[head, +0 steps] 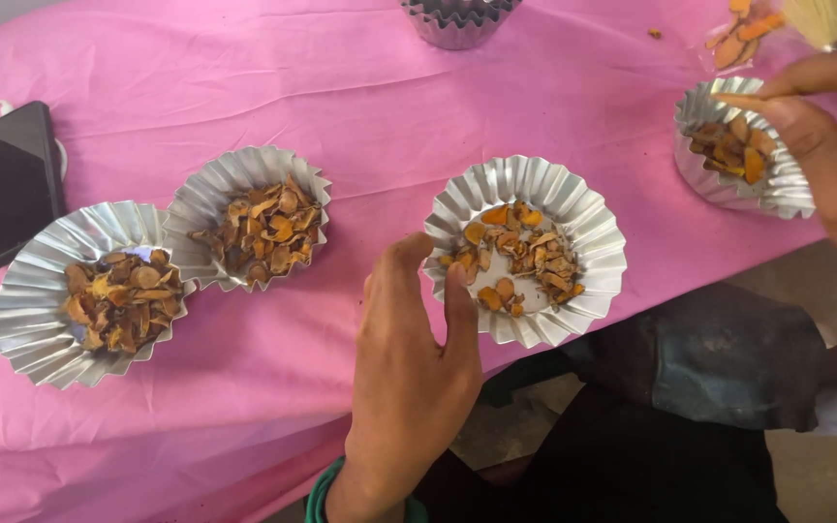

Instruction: A person uses a small brush to clean and sort dried turmeric slices inside individual aluminum foil cups on a table.

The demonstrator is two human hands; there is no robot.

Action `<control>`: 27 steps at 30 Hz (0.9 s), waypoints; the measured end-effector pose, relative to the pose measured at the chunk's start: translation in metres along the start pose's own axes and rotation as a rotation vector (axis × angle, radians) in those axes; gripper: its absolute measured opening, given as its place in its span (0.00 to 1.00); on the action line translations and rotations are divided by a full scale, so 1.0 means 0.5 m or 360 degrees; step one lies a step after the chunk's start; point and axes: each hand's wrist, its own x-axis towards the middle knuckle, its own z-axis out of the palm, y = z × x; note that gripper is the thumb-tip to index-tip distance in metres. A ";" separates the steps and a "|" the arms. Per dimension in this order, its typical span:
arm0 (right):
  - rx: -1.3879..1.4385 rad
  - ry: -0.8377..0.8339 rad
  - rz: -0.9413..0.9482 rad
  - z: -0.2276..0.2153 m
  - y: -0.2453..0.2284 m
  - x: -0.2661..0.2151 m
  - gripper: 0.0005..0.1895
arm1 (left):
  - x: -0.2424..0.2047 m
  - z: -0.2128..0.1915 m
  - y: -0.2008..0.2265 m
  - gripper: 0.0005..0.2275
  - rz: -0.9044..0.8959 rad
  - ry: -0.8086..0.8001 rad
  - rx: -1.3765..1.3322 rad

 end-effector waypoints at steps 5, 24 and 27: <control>0.0028 -0.0078 0.0153 0.052 0.079 -0.042 0.11 | 0.001 0.003 -0.005 0.10 -0.0011 0.0024 0.0001; 0.0127 -0.0558 0.0016 0.109 -0.247 0.097 0.15 | -0.002 0.018 -0.015 0.03 0.0206 -0.0041 0.0135; 0.0127 -0.0617 0.0149 0.103 -0.244 0.085 0.23 | 0.003 0.016 -0.010 0.05 0.0105 -0.0048 -0.0032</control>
